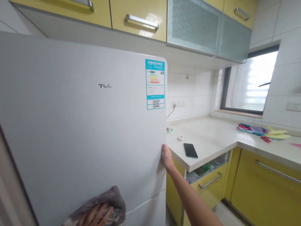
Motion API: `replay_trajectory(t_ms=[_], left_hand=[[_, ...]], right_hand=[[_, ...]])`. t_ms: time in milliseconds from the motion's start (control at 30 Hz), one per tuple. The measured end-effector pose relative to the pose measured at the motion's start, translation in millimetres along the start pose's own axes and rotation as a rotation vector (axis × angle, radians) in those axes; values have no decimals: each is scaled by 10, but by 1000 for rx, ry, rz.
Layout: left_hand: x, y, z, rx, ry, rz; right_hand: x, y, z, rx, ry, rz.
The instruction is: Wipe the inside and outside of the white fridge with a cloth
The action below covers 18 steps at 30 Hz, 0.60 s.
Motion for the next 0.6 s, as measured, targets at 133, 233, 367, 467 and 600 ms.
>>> replay_trajectory(t_ms=[133, 233, 367, 467, 600], left_hand=[[-334, 976, -354, 468, 217, -50], [-174, 2105, -1287, 721, 177, -158], [90, 3431, -2640, 856, 83, -237], [338, 4102, -3487, 920, 15, -202], [881, 4328, -4571, 637, 106, -275]], right_hand=[[68, -18, -23, 11, -4, -15], [83, -21, -22, 20, -8, -24], [43, -23, -3, 14, 6, -34], [39, -39, 6, 16, 11, -69], [85, -48, 6, 43, 26, -63]])
Point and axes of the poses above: each hand's wrist, its own z-axis away from the middle knuckle, its own y-axis out of the back of the hand, x = y × z, the point moved 5 cm from there along -z, towards the middle knuckle, and after that the axes turned 12 degrees about z, right-handed, at the moved point
